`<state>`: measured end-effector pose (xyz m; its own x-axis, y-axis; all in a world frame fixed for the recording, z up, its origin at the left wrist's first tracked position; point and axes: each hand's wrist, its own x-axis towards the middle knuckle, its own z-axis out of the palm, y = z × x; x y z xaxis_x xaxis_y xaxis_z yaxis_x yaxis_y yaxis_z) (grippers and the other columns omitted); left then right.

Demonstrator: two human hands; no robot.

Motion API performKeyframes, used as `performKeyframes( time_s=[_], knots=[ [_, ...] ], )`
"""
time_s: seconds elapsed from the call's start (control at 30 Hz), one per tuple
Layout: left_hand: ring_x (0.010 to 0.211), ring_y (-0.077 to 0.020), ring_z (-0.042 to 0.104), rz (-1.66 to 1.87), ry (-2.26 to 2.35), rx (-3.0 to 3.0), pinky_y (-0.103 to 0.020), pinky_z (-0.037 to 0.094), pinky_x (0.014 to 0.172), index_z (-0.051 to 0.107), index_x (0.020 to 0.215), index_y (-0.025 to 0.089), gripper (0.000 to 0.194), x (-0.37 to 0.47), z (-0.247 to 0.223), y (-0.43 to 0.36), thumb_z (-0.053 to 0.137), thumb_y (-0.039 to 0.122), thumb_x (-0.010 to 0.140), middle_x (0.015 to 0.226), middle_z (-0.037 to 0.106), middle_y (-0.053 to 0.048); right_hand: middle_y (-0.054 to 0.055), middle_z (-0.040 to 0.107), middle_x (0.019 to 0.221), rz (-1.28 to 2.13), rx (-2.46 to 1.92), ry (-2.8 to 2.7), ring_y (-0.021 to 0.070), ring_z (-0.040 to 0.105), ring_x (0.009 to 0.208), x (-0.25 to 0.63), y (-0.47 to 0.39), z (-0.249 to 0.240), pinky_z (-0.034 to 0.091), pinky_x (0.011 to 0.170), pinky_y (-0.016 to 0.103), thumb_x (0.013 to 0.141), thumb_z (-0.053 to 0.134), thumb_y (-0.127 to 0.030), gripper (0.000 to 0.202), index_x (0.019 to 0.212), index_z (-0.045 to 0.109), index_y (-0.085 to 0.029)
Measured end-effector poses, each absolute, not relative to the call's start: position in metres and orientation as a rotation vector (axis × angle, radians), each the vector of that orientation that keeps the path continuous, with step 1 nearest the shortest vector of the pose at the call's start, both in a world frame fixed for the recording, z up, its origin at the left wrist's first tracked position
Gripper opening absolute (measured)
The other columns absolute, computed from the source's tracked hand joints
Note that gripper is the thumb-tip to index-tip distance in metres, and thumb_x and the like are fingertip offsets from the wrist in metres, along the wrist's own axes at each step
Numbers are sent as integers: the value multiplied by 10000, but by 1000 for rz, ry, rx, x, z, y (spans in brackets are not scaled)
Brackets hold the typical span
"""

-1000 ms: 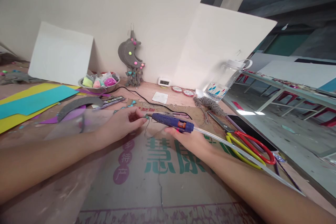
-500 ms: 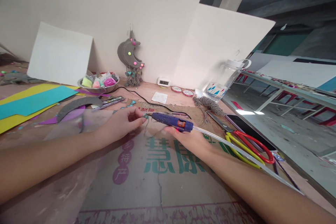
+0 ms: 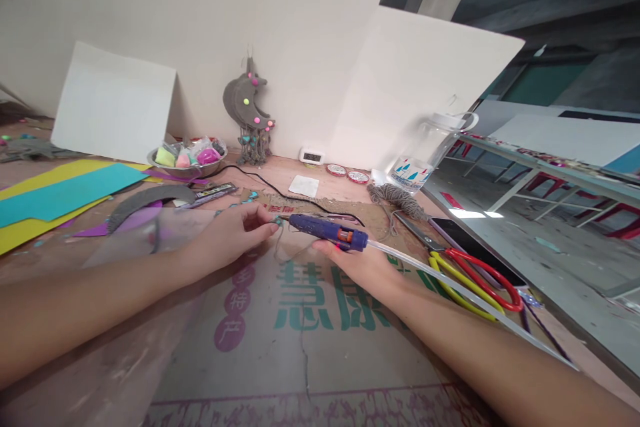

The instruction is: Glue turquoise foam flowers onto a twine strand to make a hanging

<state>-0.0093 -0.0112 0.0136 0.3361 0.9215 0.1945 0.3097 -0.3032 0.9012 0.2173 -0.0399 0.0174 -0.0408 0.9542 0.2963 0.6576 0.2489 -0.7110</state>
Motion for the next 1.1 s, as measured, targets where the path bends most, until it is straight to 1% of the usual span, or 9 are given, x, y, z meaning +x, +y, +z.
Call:
performKeyframes(
  time_s=[0.23,0.4,0.67,0.8,0.9,1.1],
  knots=[
    [488,-76,433,970,1077,1773,-179,328,445,478,693,181,184,-9,15,-11,535,346,751,569,489,49,-6,691,943,515,-1473,-1804,206,648,879,218,-40,18,528,797,325,708,632,-349,243,928,655,-250],
    [485,-76,432,970,1095,1773,-178,328,441,488,695,179,185,-10,15,-10,538,349,748,569,492,49,-1,693,922,524,-1501,-1794,208,651,857,218,-40,18,530,779,329,715,624,-370,266,951,648,-250],
    [498,-78,452,968,1093,1761,-180,346,453,491,705,178,192,-10,14,-10,536,359,750,589,513,42,-6,687,940,520,-1516,-1820,198,645,872,218,-40,20,524,784,308,720,612,-389,274,950,653,-247],
    [490,-81,460,957,1095,1726,-181,354,444,491,712,180,204,-10,14,-9,541,374,745,587,520,41,-6,690,938,492,-1516,-1826,213,642,882,220,-40,18,516,808,329,709,624,-379,262,930,667,-245],
    [481,-80,458,960,1080,1698,-181,356,437,481,709,183,213,-10,14,-9,545,384,741,575,514,45,-11,696,909,499,-1505,-1809,216,648,860,219,-40,18,525,788,336,703,629,-362,243,916,669,-253],
    [487,-78,454,961,1076,1743,-178,351,441,486,705,181,197,-9,14,-10,541,365,746,577,506,47,-4,692,937,504,-1504,-1808,207,649,863,215,-42,22,526,784,307,709,622,-378,243,909,663,-246]
  ],
)
